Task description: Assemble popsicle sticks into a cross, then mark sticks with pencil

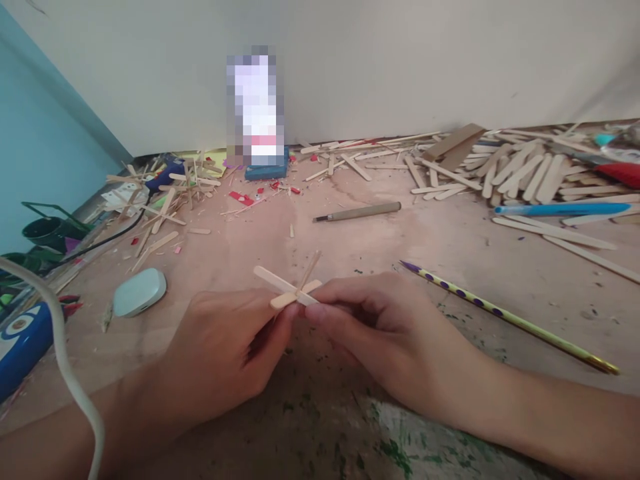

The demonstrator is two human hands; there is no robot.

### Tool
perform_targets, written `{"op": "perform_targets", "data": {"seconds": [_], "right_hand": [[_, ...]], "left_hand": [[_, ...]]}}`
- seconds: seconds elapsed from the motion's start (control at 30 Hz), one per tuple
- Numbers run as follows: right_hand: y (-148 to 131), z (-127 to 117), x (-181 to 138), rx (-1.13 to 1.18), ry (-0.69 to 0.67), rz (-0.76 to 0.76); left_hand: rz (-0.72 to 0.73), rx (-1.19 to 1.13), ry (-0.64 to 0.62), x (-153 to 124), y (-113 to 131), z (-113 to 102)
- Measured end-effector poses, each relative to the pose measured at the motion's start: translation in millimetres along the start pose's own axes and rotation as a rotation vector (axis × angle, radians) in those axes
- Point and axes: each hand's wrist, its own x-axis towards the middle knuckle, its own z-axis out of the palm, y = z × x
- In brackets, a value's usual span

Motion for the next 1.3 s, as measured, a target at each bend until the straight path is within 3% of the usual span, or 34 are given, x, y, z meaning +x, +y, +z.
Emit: {"op": "perform_targets", "data": {"seconds": [0.23, 0.47, 0.63, 0.83, 1.07, 1.3], "right_hand": [[-1.4, 1.0, 0.3, 0.013, 0.045, 0.066], [-3.9, 1.6, -0.2, 0.053, 0.061, 0.088], [-4.1, -9.5, 5.9, 0.161, 0.325, 0.011], [-1.0, -15.3, 13.4, 0.352, 0.17, 0.156], [5.2, -10.7, 14.4, 0.451, 0.229, 0.164], [9.3, -15.9, 19.0, 0.545, 0.35, 0.129]], "left_hand": [[-0.063, -0.263, -0.132, 0.6, -4.4, 3.7], [-0.111, -0.359, -0.11, -0.1, -3.1, 2.0], [-0.13, -0.473, -0.129, -0.1, -4.9, -1.9], [-0.117, -0.518, -0.226, 0.7, -7.7, -0.8], [-0.106, -0.534, -0.239, 1.6, -9.9, 0.8], [-0.041, -0.524, -0.405, -2.2, -6.6, 1.4]]}}
